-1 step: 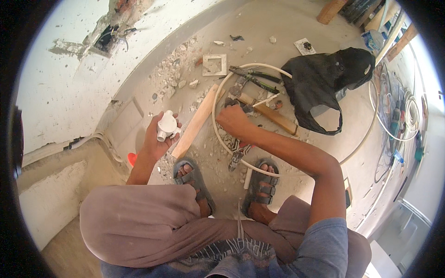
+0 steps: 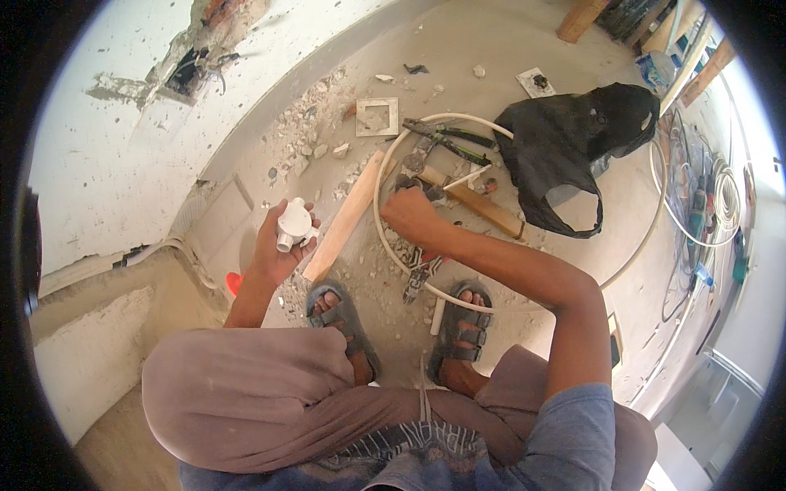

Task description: The person prepares an electrical outlet box using a screwdriver and then uses a hammer and chisel to widen a hole in a concrete wall.

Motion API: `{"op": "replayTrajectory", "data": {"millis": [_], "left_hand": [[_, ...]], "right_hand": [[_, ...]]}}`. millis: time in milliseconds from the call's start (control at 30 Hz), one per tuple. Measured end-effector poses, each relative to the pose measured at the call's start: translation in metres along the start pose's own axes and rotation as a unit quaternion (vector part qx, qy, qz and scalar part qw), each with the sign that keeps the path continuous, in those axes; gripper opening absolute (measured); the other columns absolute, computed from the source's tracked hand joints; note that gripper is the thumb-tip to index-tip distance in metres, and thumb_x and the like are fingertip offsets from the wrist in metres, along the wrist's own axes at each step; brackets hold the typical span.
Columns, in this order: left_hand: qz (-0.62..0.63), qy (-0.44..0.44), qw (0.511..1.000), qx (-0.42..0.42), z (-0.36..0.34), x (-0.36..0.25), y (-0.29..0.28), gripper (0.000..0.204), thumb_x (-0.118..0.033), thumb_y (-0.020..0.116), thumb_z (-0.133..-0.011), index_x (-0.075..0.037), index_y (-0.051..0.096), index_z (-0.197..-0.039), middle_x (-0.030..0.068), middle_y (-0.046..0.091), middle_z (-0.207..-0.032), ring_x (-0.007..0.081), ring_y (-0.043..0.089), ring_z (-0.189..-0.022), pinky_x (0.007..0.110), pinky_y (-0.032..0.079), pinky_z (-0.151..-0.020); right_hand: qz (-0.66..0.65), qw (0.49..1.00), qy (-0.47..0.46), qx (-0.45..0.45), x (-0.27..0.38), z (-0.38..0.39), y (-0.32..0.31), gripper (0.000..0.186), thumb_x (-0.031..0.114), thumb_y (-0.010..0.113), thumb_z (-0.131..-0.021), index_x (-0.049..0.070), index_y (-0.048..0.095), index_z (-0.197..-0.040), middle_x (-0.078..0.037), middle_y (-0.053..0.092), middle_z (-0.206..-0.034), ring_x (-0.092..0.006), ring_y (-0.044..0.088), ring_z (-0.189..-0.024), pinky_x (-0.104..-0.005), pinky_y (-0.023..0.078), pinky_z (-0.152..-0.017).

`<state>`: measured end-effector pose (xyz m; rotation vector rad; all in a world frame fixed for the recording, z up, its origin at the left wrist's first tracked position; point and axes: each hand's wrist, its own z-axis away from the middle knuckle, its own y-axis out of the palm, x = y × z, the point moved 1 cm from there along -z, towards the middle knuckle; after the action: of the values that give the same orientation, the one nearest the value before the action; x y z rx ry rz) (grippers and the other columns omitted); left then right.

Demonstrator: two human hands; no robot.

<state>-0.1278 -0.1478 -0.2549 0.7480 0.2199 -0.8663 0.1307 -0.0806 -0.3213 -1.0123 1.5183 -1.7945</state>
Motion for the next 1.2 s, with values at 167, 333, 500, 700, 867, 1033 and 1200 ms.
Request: {"op": "replayTrajectory", "data": {"millis": [167,333,500,700,867,1033,1200], "left_hand": [[0.074,-0.01,0.994,0.083,0.006,-0.003,-0.001,0.057,-0.051,0.044,-0.097,-0.001,0.055,-0.124,0.0095,0.066,-0.097,0.0207,0.063,-0.091,0.033,0.053,-0.068],[0.089,-0.011,0.987,0.133,0.007,-0.006,0.003,0.068,-0.053,0.047,-0.095,0.002,0.048,-0.134,0.0092,0.062,-0.107,0.0201,0.061,-0.094,0.029,0.051,-0.066],[0.091,-0.007,0.986,0.136,0.002,-0.003,-0.004,0.06,-0.053,0.047,-0.097,-0.004,0.05,-0.131,0.0096,0.062,-0.107,0.0188,0.061,-0.095,0.025,0.052,-0.06],[0.118,-0.024,0.978,0.172,0.007,-0.003,-0.003,0.066,-0.057,0.042,-0.099,-0.001,0.049,-0.131,0.0121,0.062,-0.107,0.0214,0.062,-0.096,0.028,0.057,-0.062],[0.069,-0.052,0.985,0.148,0.011,-0.003,0.012,0.068,-0.058,0.04,-0.099,0.002,0.049,-0.13,0.0146,0.065,-0.105,0.0276,0.067,-0.094,0.034,0.063,-0.066],[0.02,-0.049,0.996,0.073,0.015,0.005,0.025,0.066,-0.059,0.04,-0.099,0.0,0.054,-0.123,0.0143,0.066,-0.104,0.0289,0.069,-0.093,0.036,0.064,-0.069],[-0.025,-0.044,0.998,0.048,0.024,0.004,0.03,0.064,-0.065,0.04,-0.096,-0.007,0.057,-0.118,0.0089,0.067,-0.102,0.0245,0.069,-0.089,0.037,0.063,-0.067]], "right_hand": [[0.027,1.0,-0.005,0.014,0.002,-0.006,0.008,0.008,0.012,0.067,-0.072,0.008,0.07,-0.067,-0.012,0.067,-0.068,-0.0273,0.069,-0.066,-0.039,0.049,-0.053],[0.014,0.999,0.0,0.043,-0.002,-0.009,0.015,0.007,0.012,0.068,-0.072,0.006,0.071,-0.069,-0.013,0.067,-0.068,-0.0285,0.068,-0.064,-0.0407,0.05,-0.052],[-0.083,0.996,0.041,0.006,-0.013,-0.005,-0.014,0.009,0.011,0.068,-0.072,0.003,0.069,-0.076,-0.018,0.067,-0.074,-0.0309,0.066,-0.06,-0.0423,0.051,-0.054],[-0.7,0.677,0.16,0.159,-0.028,-0.003,-0.107,0.012,0.011,0.064,-0.079,0.002,0.061,-0.085,-0.012,0.067,-0.073,-0.0176,0.063,-0.061,-0.0271,0.05,-0.052],[-0.876,0.464,0.071,0.109,-0.01,-0.016,-0.126,0.015,0.014,0.062,-0.087,0.0,0.058,-0.091,-0.009,0.065,-0.071,-0.0099,0.059,-0.056,-0.0202,0.045,-0.046],[-0.856,0.505,0.063,0.085,-0.006,-0.034,-0.122,0.027,0.027,0.064,-0.089,0.002,0.06,-0.1,-0.016,0.068,-0.093,-0.0132,0.062,-0.064,-0.0239,0.049,-0.051],[-0.537,0.841,0.057,0.023,0.025,-0.042,-0.135,0.062,0.043,0.077,-0.078,-0.003,0.061,-0.116,-0.019,0.069,-0.095,-0.0288,0.067,-0.078,-0.0392,0.053,-0.071]]}}
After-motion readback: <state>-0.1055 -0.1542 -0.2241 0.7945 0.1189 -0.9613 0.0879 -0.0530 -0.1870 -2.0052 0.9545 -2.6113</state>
